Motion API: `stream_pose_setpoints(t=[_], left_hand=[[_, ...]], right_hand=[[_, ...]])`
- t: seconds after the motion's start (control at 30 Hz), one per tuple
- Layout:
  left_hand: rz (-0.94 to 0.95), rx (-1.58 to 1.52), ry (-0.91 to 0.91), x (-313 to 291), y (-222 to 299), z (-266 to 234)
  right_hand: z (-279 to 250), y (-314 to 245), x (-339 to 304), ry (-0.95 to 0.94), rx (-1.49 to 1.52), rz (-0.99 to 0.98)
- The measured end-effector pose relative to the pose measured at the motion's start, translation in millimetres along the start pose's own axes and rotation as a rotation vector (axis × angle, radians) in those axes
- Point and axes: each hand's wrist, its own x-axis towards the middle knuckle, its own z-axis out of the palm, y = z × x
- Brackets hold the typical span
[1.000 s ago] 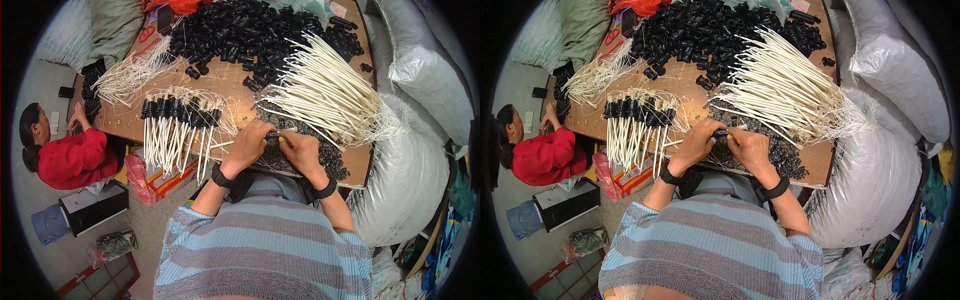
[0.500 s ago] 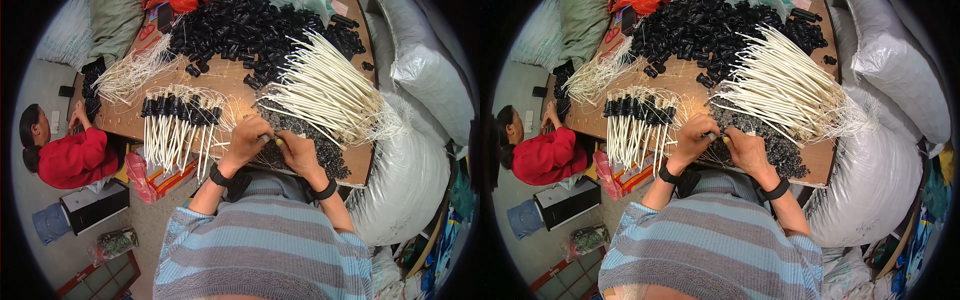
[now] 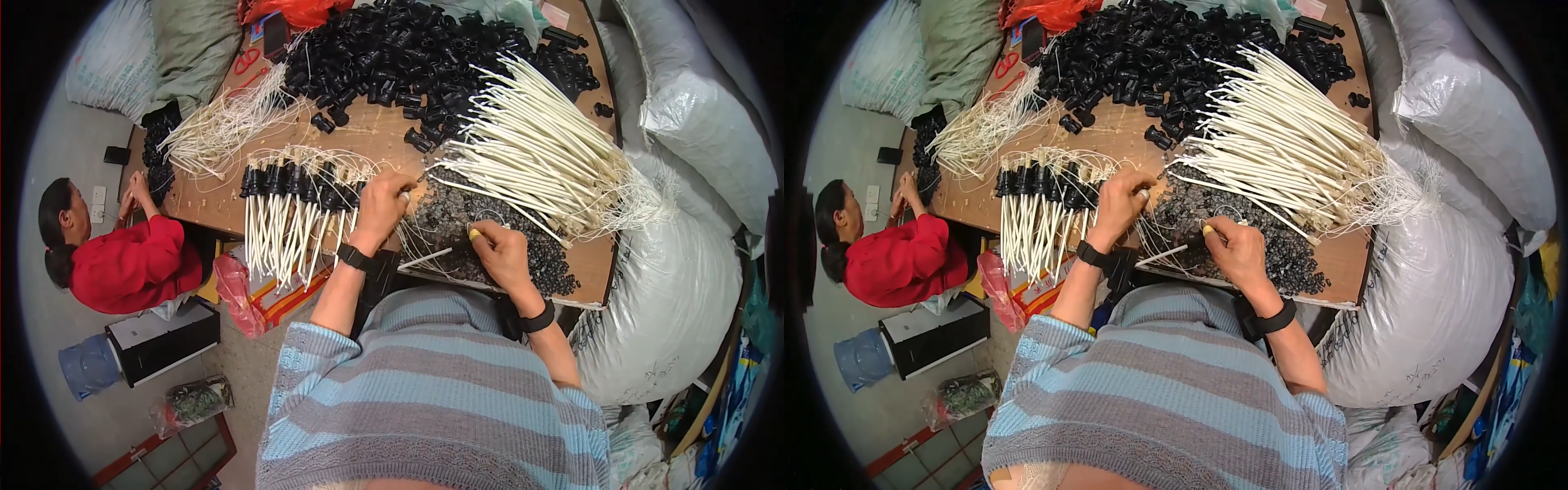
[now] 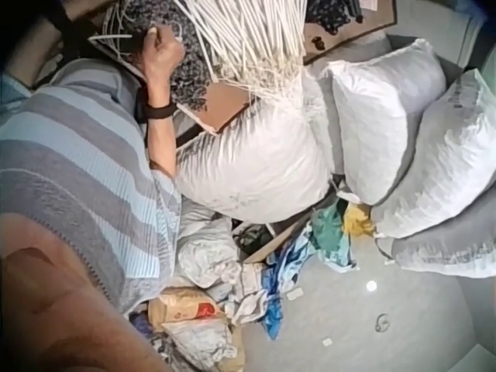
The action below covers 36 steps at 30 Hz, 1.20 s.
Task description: The person assembles components by hand, picking up a black plastic part and a white wire, inserting the wire into the part, and then sliding a small grey sleeve over the connection. The completed assembly is then placed onto the table before the process repeats.
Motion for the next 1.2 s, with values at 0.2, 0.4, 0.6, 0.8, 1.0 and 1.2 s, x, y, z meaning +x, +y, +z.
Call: stream_pose_setpoints(t=[0.2,0.4,0.6,0.8,1.0,1.2], left_hand=[[-0.402,-0.593,-0.134,-3,45,9],[0.207,-0.313,0.029,-8,91,24],[-0.372,-0.628,-0.011,-15,84,27],[-0.162,-0.344,0.017,-15,80,26],[-0.083,-0.337,0.117,-13,75,20],[-0.007,-0.250,0.174,-8,79,17]], right_hand=[[5,7,8,0.089,0.037,0.135],[16,6,13,0.200,-0.078,-0.079],[15,-4,5,0.276,-0.412,-0.170],[17,-5,3,0.310,-0.424,-0.348],[-2,-4,5,-0.047,0.522,0.154],[-7,-11,8,-0.057,0.254,0.027]])
